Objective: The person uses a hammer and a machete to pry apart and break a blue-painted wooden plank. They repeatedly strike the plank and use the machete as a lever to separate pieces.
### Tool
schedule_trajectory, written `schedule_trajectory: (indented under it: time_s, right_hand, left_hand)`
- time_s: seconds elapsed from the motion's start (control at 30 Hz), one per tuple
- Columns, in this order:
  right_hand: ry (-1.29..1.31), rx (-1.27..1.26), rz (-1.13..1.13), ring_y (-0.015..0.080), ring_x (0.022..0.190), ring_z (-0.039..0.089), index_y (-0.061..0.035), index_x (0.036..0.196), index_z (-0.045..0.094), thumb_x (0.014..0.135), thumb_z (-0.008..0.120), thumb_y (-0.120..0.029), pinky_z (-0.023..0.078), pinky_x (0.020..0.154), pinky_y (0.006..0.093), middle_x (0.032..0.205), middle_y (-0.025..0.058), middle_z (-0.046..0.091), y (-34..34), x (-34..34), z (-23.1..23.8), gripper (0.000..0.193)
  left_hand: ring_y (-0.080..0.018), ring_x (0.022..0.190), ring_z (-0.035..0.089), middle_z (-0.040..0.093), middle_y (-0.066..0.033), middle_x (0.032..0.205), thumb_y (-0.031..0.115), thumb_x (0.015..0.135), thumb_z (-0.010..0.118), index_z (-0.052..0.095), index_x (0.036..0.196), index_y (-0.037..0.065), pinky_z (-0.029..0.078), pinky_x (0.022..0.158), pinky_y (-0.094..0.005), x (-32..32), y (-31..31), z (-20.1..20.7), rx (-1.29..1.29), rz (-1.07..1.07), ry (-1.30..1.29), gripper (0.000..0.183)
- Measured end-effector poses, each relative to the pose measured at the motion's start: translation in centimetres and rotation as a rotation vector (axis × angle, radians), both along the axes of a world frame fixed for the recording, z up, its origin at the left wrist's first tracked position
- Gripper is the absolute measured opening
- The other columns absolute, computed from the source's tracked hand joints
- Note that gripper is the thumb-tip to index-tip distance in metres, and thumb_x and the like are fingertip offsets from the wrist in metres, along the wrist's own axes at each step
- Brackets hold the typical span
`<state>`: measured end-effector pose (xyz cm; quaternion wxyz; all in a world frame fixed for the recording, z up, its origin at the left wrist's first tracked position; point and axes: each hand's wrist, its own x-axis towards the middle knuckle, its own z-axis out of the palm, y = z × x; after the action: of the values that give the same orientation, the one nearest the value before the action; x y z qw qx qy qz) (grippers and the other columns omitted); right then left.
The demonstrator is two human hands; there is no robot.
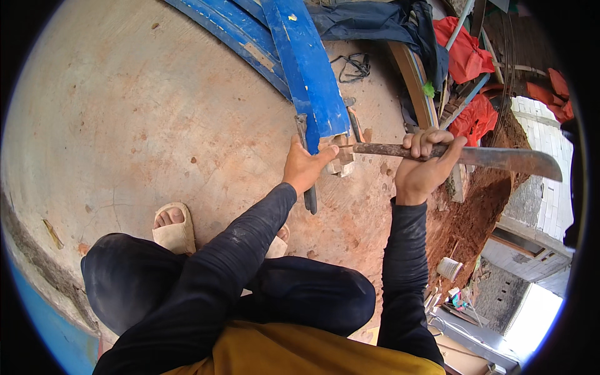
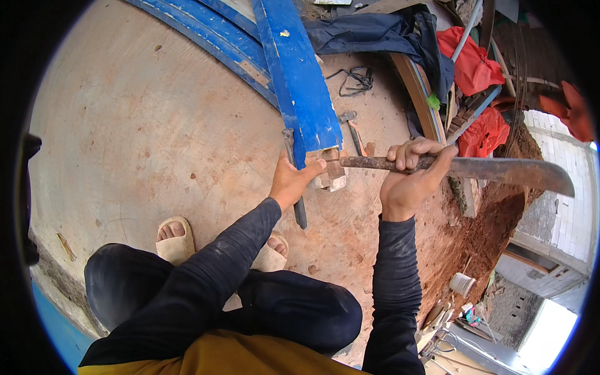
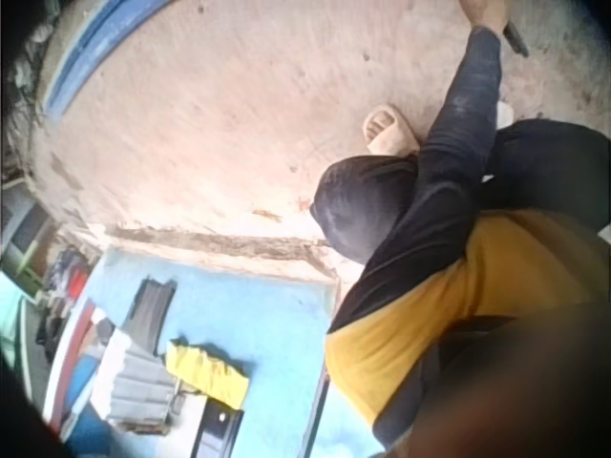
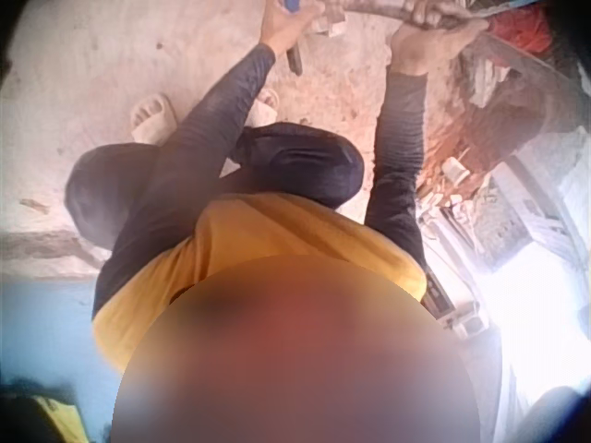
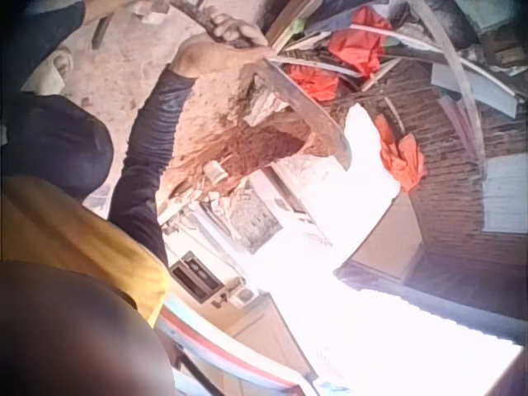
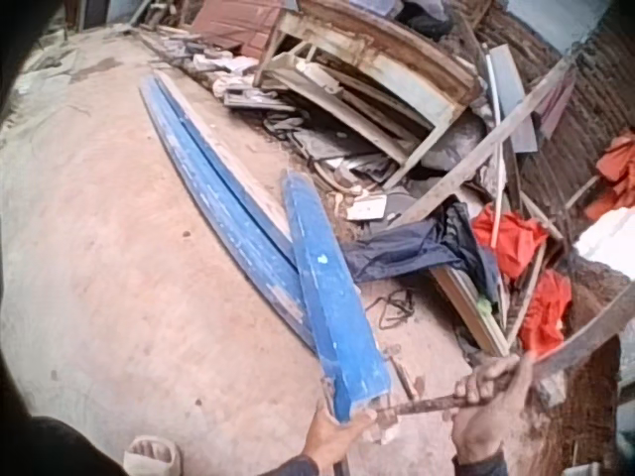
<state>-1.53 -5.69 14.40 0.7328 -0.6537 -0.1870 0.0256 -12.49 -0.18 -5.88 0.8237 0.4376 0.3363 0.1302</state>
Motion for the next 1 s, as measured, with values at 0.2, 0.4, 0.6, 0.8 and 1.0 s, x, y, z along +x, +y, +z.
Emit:
schedule_trajectory:
  time_s: [0.2, 0.4, 0.6, 0.8, 1.0]
  right_hand:
    - [0.116, -0.028, -0.004, 0.0078, 0.051, 0.031, -0.0064, 0.115, 0.055, 0.109, 0.044, -0.059, 0.032, 0.049, 0.0271, 0.065, -0.0042, 0.035, -9.2, 6.7, 1.9, 0.054]
    - [0.366, -1.118, -0.544, 0.0415, 0.104, 0.07, 0.0033, 0.131, 0.059, 0.091, 0.073, -0.043, 0.051, 0.098, 0.0472, 0.103, 0.0268, 0.074, -21.7, -0.8, -21.5, 0.063]
    - [0.409, -1.341, -0.539, 0.0488, 0.122, 0.062, 0.006, 0.134, 0.055, 0.085, 0.074, -0.034, 0.049, 0.103, 0.0495, 0.123, 0.0343, 0.067, -25.6, -8.7, -34.0, 0.066]
    - [-0.093, -1.309, -0.559, 0.0436, 0.112, 0.064, 0.0052, 0.135, 0.056, 0.09, 0.072, -0.029, 0.051, 0.096, 0.051, 0.124, 0.0281, 0.066, -20.5, -8.4, -28.8, 0.06]
    - [0.081, -0.539, -0.414, 0.0266, 0.103, 0.067, -0.0015, 0.125, 0.067, 0.098, 0.067, -0.028, 0.052, 0.091, 0.0387, 0.111, 0.0154, 0.072, -16.8, -3.9, -21.0, 0.038]
  left_hand:
    - [-0.0192, 0.098, 0.073, 0.072, -0.0135, 0.119, 0.066, 0.101, 0.053, 0.056, 0.13, -0.006, 0.051, 0.057, -0.025, -2.1, 1.7, 0.6, -0.124, 0.015, -0.054, 0.077]
    - [-0.024, 0.105, 0.074, 0.067, -0.0207, 0.133, 0.065, 0.106, 0.04, 0.054, 0.139, -0.006, 0.057, 0.063, -0.0309, -5.2, 6.9, -1.3, -0.153, 0.077, 0.116, 0.08]
    - [-0.0289, 0.124, 0.066, 0.063, -0.0225, 0.141, 0.062, 0.109, 0.035, 0.048, 0.148, -0.005, 0.059, 0.096, -0.0462, -8.9, 8.3, -5.1, -0.275, -0.034, 0.233, 0.079]
    - [-0.0255, 0.108, 0.07, 0.07, -0.0185, 0.124, 0.058, 0.11, 0.036, 0.055, 0.142, -0.002, 0.06, 0.088, -0.0428, -9.7, 4.4, -6.3, -0.435, -0.208, 0.279, 0.071]
    - [-0.0197, 0.092, 0.069, 0.073, -0.0133, 0.106, 0.057, 0.109, 0.04, 0.061, 0.135, -0.002, 0.06, 0.079, -0.0381, -7.7, 4.8, -6.0, -0.302, -0.315, 0.251, 0.068]
